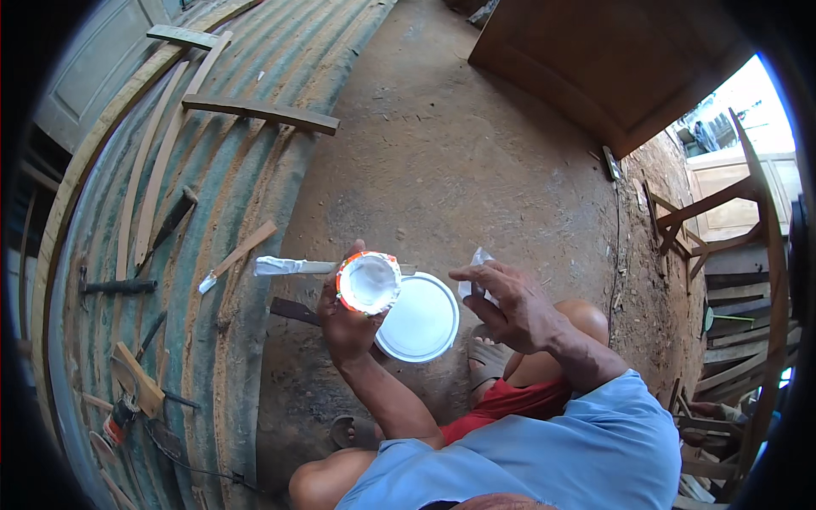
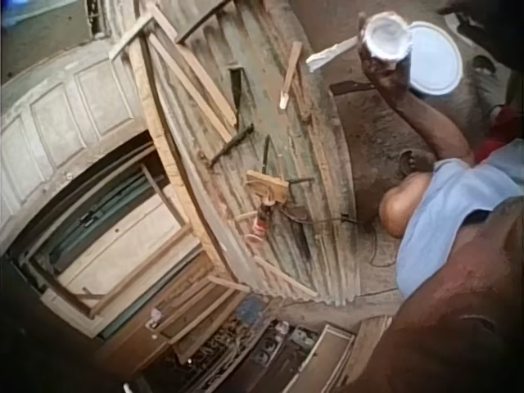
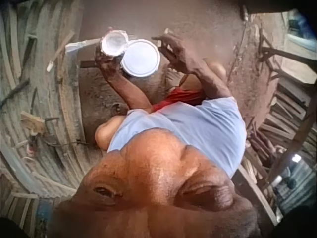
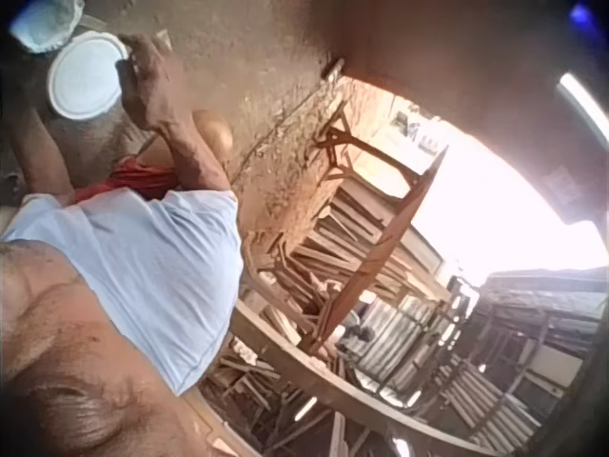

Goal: The person prepares and applies putty to a wooden door, using a small cup to hold the mixture and a tool to spread it onto the surface.

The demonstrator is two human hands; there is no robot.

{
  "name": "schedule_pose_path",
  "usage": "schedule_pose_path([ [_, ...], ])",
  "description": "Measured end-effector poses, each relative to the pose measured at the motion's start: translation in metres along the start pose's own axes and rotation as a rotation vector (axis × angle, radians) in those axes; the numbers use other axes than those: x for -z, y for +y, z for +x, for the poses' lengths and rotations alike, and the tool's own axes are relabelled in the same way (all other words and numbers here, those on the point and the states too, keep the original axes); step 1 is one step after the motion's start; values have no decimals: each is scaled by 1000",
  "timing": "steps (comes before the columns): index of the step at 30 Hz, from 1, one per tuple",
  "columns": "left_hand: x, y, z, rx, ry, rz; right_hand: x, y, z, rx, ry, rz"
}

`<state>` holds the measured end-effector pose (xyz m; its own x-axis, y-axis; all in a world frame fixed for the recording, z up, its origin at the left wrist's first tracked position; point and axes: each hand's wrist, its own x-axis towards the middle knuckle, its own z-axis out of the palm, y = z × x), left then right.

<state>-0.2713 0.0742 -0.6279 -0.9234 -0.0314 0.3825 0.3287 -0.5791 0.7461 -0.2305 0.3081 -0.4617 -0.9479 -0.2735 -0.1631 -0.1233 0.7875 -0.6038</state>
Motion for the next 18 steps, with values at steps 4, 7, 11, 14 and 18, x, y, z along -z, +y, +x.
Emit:
schedule_pose_path([
  [4, 9, -18, -2, 51, 26, 58, 10, 15, 12, -140, 138, 413],
  [7, 15, -17, 0, 384, 237, -212, 18, 30, 28, -235, 323, 979],
  [11, 9, 8, -3, 606, 355, 103, 23, 42, 64, -291, 374, 1079],
  [14, -23, 57, 22, 244, 67, 123, 25, 38, 77, -348, 293, 850],
  [18, -86, 136, 61, 347, 59, 112, 22, 50, 76, -264, 141, 482],
])
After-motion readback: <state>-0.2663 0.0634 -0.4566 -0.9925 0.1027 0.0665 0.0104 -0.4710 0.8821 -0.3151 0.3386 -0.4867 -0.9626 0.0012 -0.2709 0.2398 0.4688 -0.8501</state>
